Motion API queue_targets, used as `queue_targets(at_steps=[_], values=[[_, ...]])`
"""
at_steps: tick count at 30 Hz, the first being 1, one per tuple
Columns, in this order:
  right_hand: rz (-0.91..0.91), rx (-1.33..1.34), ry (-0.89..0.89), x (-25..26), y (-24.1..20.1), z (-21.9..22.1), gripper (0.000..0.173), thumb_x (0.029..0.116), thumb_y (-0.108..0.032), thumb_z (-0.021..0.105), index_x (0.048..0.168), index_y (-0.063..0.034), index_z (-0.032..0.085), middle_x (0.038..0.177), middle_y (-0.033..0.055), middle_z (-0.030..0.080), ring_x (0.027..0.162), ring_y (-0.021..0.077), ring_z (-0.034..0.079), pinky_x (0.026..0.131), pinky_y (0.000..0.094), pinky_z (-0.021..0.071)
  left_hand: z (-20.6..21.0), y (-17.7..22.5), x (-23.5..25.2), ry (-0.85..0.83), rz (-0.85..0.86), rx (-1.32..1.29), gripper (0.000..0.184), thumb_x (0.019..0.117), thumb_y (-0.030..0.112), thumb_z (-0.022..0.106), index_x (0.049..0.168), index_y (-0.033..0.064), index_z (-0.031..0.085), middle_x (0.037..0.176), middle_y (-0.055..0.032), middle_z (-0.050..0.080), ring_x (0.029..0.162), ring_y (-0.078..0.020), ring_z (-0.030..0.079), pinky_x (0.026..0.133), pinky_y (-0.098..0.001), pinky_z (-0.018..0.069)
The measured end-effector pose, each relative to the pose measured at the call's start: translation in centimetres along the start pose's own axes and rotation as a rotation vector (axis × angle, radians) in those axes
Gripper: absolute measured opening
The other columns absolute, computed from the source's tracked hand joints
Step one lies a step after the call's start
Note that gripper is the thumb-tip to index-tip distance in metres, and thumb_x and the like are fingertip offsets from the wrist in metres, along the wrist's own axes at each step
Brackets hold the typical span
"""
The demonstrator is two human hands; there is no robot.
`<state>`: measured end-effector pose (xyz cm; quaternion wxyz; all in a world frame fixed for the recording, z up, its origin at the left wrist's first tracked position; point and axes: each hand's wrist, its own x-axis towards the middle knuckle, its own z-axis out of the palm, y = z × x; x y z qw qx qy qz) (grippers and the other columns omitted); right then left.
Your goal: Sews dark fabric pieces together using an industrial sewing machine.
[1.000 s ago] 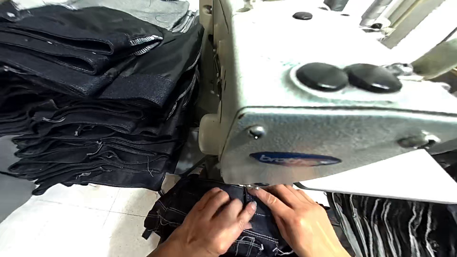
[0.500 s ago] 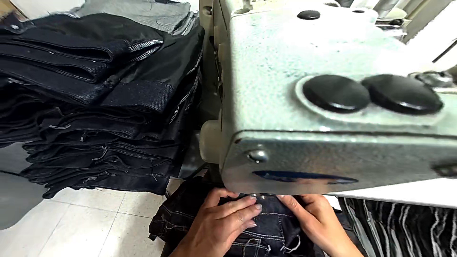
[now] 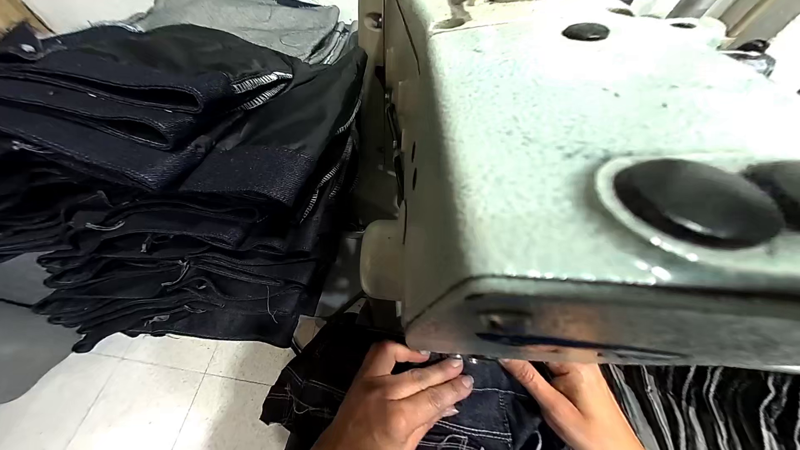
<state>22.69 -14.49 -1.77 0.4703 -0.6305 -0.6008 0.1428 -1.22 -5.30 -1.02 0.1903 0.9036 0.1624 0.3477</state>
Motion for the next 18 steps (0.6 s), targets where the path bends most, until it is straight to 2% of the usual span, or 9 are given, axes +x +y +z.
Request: queue_targets(at_steps=[4,7,9,11,13,18], values=[[-0.015,0.01,0.026,0.2,-0.4,0.5,0.035,0.1032,-0.041,0.055,0.093,-0.0107,0.07,0.085,-0.0013,0.07,0.083,-0.0067,0.063,0.075,0.0118,0.0499,0.0,-0.1,-0.4,0.03,-0.007,-0.033,0.023,0.1035,0.027,0.059,0.118,0.0229,0.077,0.126,0.0088,0.073,0.124,-0.0099,0.058,0.106,-0.0256,0.0367],[0.012,0.033,0.047,0.3,-0.3,0.7,0.035,0.1017,-0.044,0.057,0.093,-0.0132,0.071,0.085,-0.0049,0.071,0.082,-0.0087,0.063,0.074,0.0116,0.0509,-0.6,-0.2,-0.6,0.029,-0.009,-0.162,0.02,0.1018,0.022,0.063,0.114,0.0167,0.078,0.121,0.0028,0.075,0.126,-0.0129,0.059,0.111,-0.0264,0.0394],[0.047,0.083,-0.004,0.2,0.0,0.6,0.035,0.1019,-0.046,0.056,0.096,-0.0149,0.072,0.088,-0.008,0.071,0.084,-0.0099,0.063,0.076,0.0122,0.0523,-1.9,-0.2,-0.3,0.008,-0.019,-0.23,0.018,0.1004,0.02,0.065,0.109,0.0121,0.079,0.116,-0.0017,0.076,0.126,-0.0156,0.061,0.112,-0.0272,0.0422],[0.08,0.149,-0.088,-0.2,0.1,0.3,0.039,0.1022,-0.049,0.055,0.103,-0.0133,0.071,0.095,-0.0065,0.071,0.09,-0.008,0.063,0.081,0.0151,0.0528,-3.2,-0.5,-0.3,0.007,-0.031,-0.266,0.016,0.0998,0.018,0.066,0.104,0.0086,0.078,0.11,-0.0041,0.077,0.122,-0.0158,0.064,0.111,-0.0268,0.0452],[0.105,0.215,-0.166,-0.6,0.0,-0.6,0.045,0.101,-0.054,0.055,0.113,-0.0126,0.068,0.105,-0.0066,0.07,0.099,-0.0079,0.063,0.088,0.017,0.0532,-4.6,-1.0,-0.4,0.016,-0.062,-0.273,0.017,0.1,0.019,0.066,0.101,0.0077,0.078,0.105,-0.0042,0.078,0.117,-0.0138,0.066,0.107,-0.0261,0.0489],[0.183,0.273,-0.268,-3.0,0.8,-2.1,0.082,0.0873,-0.069,0.065,0.134,-0.0014,0.058,0.123,0.0062,0.068,0.113,0.0026,0.063,0.098,0.0269,0.0533,-7.6,-2.2,-0.8,-0.026,-0.172,-0.276,0.017,0.0999,0.021,0.066,0.104,0.0092,0.078,0.099,-0.0019,0.077,0.106,-0.0092,0.069,0.098,-0.0247,0.0542]])
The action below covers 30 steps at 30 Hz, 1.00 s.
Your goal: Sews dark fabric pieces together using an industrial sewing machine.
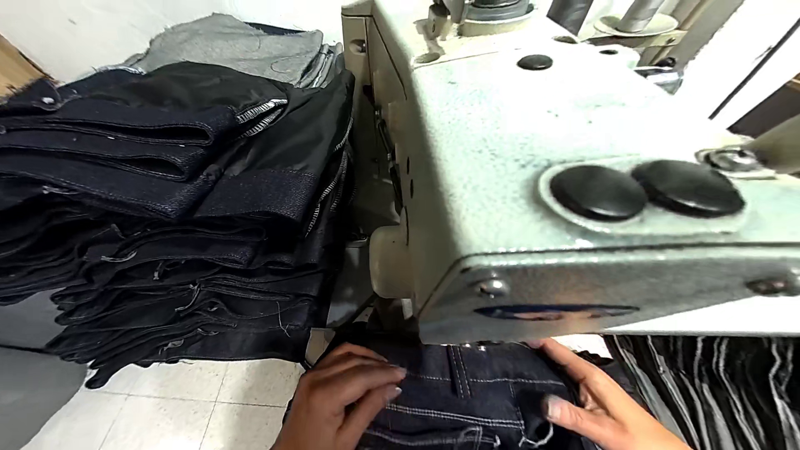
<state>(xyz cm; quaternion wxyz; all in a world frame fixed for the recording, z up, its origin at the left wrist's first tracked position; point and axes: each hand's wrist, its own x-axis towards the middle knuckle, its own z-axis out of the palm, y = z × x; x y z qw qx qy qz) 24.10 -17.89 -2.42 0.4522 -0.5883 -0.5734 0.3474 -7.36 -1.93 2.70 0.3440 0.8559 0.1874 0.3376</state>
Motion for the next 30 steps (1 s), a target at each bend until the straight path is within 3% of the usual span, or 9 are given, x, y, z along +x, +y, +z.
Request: queue_targets(at_steps=[7,10,13,15,18,21,25,29,30], values=[[0.043,0.145,0.139,-1.4,0.9,2.4,0.084,0.0793,-0.068,0.074,0.132,-0.0055,0.054,0.118,-0.0028,0.068,0.107,0.0001,0.065,0.094,0.0234,0.0557,1.1,-0.9,1.4,0.052,-0.106,0.105,0.021,0.0992,0.027,0.064,0.103,0.0136,0.08,0.104,0.0023,0.078,0.105,-0.0055,0.07,0.095,-0.0256,0.0567],[0.117,0.347,0.112,-1.1,0.1,3.0,0.069,0.0794,-0.049,0.082,0.128,-0.0113,0.052,0.114,-0.0087,0.068,0.104,0.0006,0.066,0.091,0.0232,0.0574,3.2,-0.4,2.8,0.062,-0.225,0.174,0.03,0.0962,0.031,0.065,0.109,0.0069,0.076,0.109,-0.0061,0.076,0.108,-0.015,0.071,0.098,-0.0362,0.0561],[0.194,0.397,0.124,-0.8,-0.9,3.2,0.052,0.0811,-0.032,0.077,0.123,-0.0128,0.053,0.107,-0.0103,0.07,0.099,0.0005,0.068,0.087,0.0237,0.059,4.3,0.6,4.2,-0.172,-0.482,0.174,0.051,0.1025,0.042,0.053,0.128,-0.0013,0.064,0.122,-0.0171,0.07,0.122,-0.0265,0.064,0.108,-0.0474,0.0483],[0.211,0.381,0.131,-0.9,-1.0,3.2,0.047,0.0858,-0.041,0.074,0.121,-0.0139,0.058,0.105,-0.0117,0.071,0.097,-0.0008,0.068,0.087,0.023,0.0585,4.8,0.6,4.5,-0.215,-0.552,0.159,0.057,0.1036,0.046,0.049,0.132,-0.0025,0.06,0.119,-0.0171,0.07,0.12,-0.0253,0.065,0.106,-0.0468,0.0493],[0.28,0.372,0.173,-0.5,-0.9,3.6,0.047,0.0888,-0.061,0.066,0.111,-0.0194,0.067,0.095,-0.0158,0.071,0.089,-0.004,0.067,0.082,0.0211,0.0575,5.4,0.0,4.1,-0.075,-0.469,0.102,0.044,0.1021,0.035,0.054,0.124,-0.002,0.066,0.111,-0.0137,0.073,0.112,-0.0192,0.068,0.102,-0.043,0.0525],[0.427,0.5,0.259,1.7,-2.2,3.8,0.03,0.0942,-0.046,0.061,0.102,-0.0183,0.07,0.087,-0.0093,0.073,0.082,0.002,0.07,0.077,0.0247,0.0599,5.8,-0.6,4.8,0.035,-0.38,0.139,0.031,0.0969,0.01,0.056,0.114,-0.0116,0.07,0.113,-0.0256,0.071,0.116,-0.0325,0.066,0.106,-0.0462,0.048],[0.474,0.618,0.343,5.0,-3.6,3.1,0.017,0.1009,-0.02,0.053,0.103,-0.0138,0.068,0.086,-0.0052,0.074,0.081,0.0026,0.071,0.075,0.0227,0.0603,4.4,-0.5,7.6,-0.188,-0.534,0.19,0.03,0.0945,0.007,0.063,0.116,-0.0126,0.068,0.119,-0.0289,0.068,0.12,-0.0351,0.062,0.108,-0.0446,0.0439],[0.434,0.61,0.307,5.0,-3.4,2.6,0.016,0.0995,-0.021,0.054,0.103,-0.0164,0.069,0.087,-0.0087,0.074,0.082,0.0001,0.071,0.076,0.0202,0.0597,4.7,-1.0,7.7,-0.082,-0.448,0.202,0.034,0.0902,0.008,0.068,0.115,-0.0148,0.066,0.115,-0.0299,0.069,0.114,-0.0379,0.066,0.104,-0.0461,0.0493],[0.434,0.6,0.295,4.9,-3.3,2.6,0.016,0.0986,-0.023,0.055,0.102,-0.0177,0.07,0.086,-0.0093,0.074,0.081,-0.0004,0.07,0.075,0.0201,0.0593,4.5,0.0,8.1,-0.133,-0.487,0.209,0.031,0.0947,0.006,0.065,0.117,-0.0145,0.066,0.119,-0.031,0.067,0.12,-0.0406,0.063,0.108,-0.0477,0.0451]])
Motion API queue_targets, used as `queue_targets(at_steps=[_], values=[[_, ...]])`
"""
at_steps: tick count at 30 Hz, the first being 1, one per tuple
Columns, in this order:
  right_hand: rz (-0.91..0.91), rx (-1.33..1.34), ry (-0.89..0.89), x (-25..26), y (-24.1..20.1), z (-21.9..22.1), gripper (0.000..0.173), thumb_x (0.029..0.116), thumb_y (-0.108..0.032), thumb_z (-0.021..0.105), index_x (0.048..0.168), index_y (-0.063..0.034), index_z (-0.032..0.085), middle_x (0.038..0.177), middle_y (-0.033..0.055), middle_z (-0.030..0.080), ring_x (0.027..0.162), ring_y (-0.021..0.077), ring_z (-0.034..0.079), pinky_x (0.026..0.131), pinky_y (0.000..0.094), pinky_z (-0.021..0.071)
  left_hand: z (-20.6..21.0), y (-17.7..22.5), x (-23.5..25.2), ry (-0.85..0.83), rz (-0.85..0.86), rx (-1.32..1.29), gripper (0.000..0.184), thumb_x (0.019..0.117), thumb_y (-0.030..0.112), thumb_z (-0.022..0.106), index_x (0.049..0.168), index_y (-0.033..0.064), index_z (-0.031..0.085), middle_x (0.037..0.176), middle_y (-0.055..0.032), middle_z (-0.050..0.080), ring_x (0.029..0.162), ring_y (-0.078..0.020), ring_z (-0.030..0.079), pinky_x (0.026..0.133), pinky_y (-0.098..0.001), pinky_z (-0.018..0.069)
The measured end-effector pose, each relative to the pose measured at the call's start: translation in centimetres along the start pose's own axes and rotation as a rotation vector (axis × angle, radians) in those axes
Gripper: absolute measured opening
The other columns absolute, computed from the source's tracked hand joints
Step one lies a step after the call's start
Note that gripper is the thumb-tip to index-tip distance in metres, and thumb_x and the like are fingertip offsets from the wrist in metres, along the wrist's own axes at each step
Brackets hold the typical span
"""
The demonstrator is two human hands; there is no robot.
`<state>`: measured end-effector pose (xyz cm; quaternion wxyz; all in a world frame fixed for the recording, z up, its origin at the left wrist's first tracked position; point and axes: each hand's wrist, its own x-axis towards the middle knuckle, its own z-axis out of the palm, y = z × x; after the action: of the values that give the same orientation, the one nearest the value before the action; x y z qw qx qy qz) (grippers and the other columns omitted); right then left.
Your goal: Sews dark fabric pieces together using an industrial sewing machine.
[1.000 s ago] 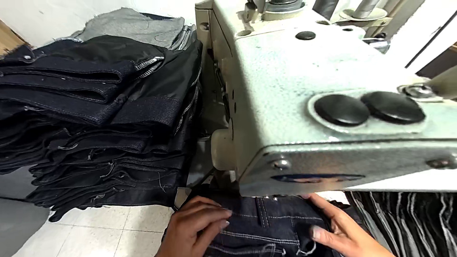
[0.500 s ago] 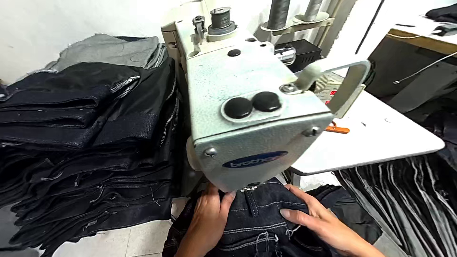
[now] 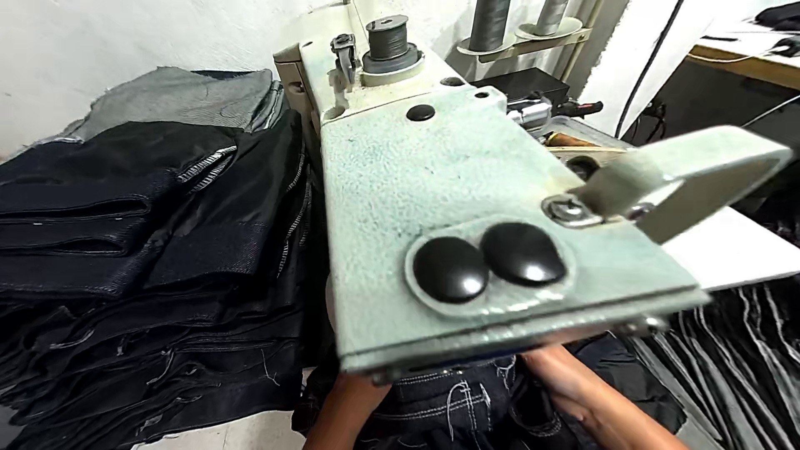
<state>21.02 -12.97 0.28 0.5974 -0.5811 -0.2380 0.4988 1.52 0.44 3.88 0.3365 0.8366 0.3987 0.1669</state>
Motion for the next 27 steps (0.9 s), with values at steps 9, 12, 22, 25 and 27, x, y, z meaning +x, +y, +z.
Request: queue_targets(at_steps=[9,12,22,25,27], values=[[-0.018,0.037,-0.048,-2.4,-1.6,0.6,0.022,0.1023,-0.013,0.046,0.101,-0.0198,0.067,0.083,-0.0137,0.071,0.077,-0.007,0.067,0.071,0.0128,0.0557,-0.8,1.3,-0.4,-0.177,-0.192,0.158,0.033,0.098,0.009,0.06,0.121,-0.0129,0.066,0.124,-0.0293,0.066,0.124,-0.0353,0.06,0.11,-0.0392,0.0411],[-0.046,0.032,-0.041,-2.4,-1.3,0.6,0.021,0.1018,-0.013,0.047,0.1,-0.02,0.067,0.084,-0.0146,0.071,0.078,-0.0075,0.067,0.073,0.0123,0.0554,-0.7,1.0,-0.6,-0.165,-0.172,0.147,0.035,0.0954,0.01,0.062,0.12,-0.0146,0.066,0.123,-0.0307,0.067,0.124,-0.0373,0.061,0.111,-0.0407,0.0414],[-0.026,-0.006,-0.072,-2.4,-0.9,0.3,0.012,0.0979,-0.02,0.056,0.1,-0.0224,0.068,0.082,-0.0147,0.07,0.074,-0.007,0.065,0.071,0.013,0.0547,-2.6,1.7,0.1,-0.327,-0.284,0.182,0.037,0.0996,0.009,0.06,0.13,-0.0123,0.061,0.135,-0.0277,0.061,0.133,-0.0285,0.052,0.115,-0.0313,0.034],[-0.011,-0.062,-0.068,-1.5,-0.1,0.1,0.009,0.0935,-0.031,0.064,0.097,-0.0243,0.069,0.082,-0.0145,0.07,0.076,-0.0046,0.066,0.071,0.0156,0.0558,-1.8,0.3,-0.5,-0.201,-0.136,0.169,0.033,0.0982,0.008,0.059,0.122,-0.0133,0.066,0.127,-0.0302,0.065,0.129,-0.0347,0.058,0.113,-0.0363,0.0385],[-0.02,-0.078,-0.062,-0.9,0.3,0.0,0.015,0.0911,-0.037,0.069,0.098,-0.0237,0.068,0.085,-0.0145,0.071,0.079,-0.0037,0.067,0.074,0.0172,0.0568,-1.8,-0.1,-0.6,-0.217,-0.081,0.198,0.032,0.1,0.008,0.056,0.122,-0.0135,0.066,0.127,-0.0317,0.065,0.129,-0.0395,0.057,0.114,-0.0418,0.0388]])
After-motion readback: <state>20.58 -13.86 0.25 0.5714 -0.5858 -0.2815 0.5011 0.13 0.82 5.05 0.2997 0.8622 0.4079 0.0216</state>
